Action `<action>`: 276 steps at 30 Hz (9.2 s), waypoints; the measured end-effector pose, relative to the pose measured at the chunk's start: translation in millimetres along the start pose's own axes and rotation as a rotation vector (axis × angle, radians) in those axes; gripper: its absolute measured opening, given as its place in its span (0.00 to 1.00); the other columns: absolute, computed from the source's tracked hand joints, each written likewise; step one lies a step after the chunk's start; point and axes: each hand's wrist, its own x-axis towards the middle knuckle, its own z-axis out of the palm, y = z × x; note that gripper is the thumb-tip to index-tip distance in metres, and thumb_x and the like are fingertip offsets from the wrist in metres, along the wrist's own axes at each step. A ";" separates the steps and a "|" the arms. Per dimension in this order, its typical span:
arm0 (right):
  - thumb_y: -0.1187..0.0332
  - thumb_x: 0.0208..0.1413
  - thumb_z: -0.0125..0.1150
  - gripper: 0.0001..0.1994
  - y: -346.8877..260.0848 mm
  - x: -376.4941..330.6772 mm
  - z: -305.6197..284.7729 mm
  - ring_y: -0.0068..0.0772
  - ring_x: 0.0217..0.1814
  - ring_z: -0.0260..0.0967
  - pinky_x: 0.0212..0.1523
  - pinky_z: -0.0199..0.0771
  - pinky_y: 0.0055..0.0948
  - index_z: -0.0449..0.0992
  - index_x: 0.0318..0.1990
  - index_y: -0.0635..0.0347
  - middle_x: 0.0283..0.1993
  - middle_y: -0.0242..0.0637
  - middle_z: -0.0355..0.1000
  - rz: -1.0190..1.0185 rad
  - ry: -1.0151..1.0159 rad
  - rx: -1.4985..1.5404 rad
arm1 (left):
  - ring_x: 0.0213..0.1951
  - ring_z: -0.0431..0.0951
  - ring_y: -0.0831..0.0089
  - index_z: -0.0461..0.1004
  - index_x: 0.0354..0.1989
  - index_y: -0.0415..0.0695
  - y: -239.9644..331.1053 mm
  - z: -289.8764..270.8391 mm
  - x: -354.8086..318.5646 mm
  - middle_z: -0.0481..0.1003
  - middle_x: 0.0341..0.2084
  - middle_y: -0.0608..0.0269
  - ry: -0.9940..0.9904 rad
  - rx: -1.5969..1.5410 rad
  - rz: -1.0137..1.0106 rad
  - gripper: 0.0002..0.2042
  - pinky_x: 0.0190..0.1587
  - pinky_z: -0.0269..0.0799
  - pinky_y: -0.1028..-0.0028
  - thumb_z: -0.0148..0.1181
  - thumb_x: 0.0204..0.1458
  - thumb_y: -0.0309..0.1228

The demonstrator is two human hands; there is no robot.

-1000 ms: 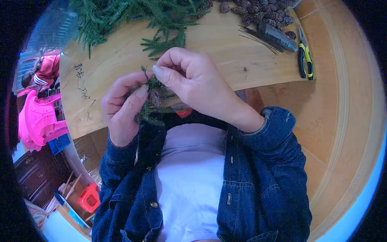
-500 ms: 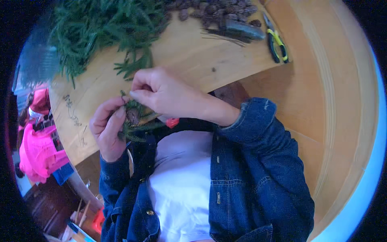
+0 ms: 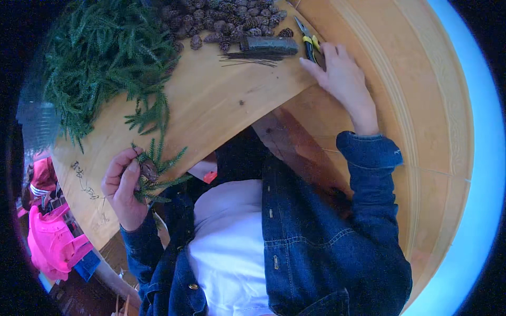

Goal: Assembling decorative items using pine branches, pine cones, and wire.

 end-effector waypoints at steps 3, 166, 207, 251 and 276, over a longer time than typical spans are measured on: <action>0.57 0.55 0.57 0.16 7.0 -2.6 6.2 0.53 0.35 0.67 0.39 0.68 0.43 0.70 0.37 0.63 0.38 0.48 0.67 0.012 -0.191 -0.085 | 0.31 0.73 0.79 0.73 0.40 0.32 1.8 4.5 -0.3 0.76 0.31 0.62 -0.013 -0.002 0.012 0.09 0.35 0.69 0.80 0.50 0.53 0.20; 0.60 0.40 0.62 0.22 -132.2 18.7 -36.3 0.35 0.41 0.61 0.41 0.62 0.27 0.72 0.42 0.65 0.42 0.41 0.61 -0.384 -1.169 1.497 | 0.26 0.66 0.84 0.67 0.33 0.37 -14.1 -4.1 -3.8 0.69 0.25 0.68 -0.150 -0.036 0.103 0.05 0.30 0.62 0.84 0.50 0.47 0.19; 0.58 0.37 0.60 0.24 -126.4 12.3 -35.2 0.39 0.46 0.61 0.47 0.61 0.31 0.76 0.40 0.67 0.43 0.44 0.64 -0.254 -1.059 1.422 | 0.26 0.68 0.74 0.67 0.32 0.37 -19.7 15.0 -5.4 0.67 0.24 0.60 0.123 0.486 0.525 0.08 0.32 0.65 0.79 0.50 0.43 0.14; 0.73 0.34 0.54 0.08 -155.3 6.5 -40.3 0.39 0.33 0.61 0.32 0.61 0.30 0.68 0.26 0.66 0.31 0.41 0.59 -0.326 -0.983 1.081 | 0.23 0.72 0.61 0.70 0.29 0.38 -29.0 6.5 0.5 0.70 0.21 0.56 0.078 0.751 0.865 0.10 0.24 0.68 0.69 0.56 0.36 0.14; 0.58 0.34 0.59 0.18 -155.1 23.4 -49.9 0.37 0.40 0.62 0.40 0.61 0.28 0.72 0.28 0.65 0.39 0.43 0.63 -0.193 -1.158 1.299 | 0.32 0.64 0.83 0.67 0.38 0.36 -7.8 -18.0 -10.6 0.67 0.31 0.68 -0.041 0.087 0.261 0.08 0.37 0.61 0.84 0.53 0.50 0.16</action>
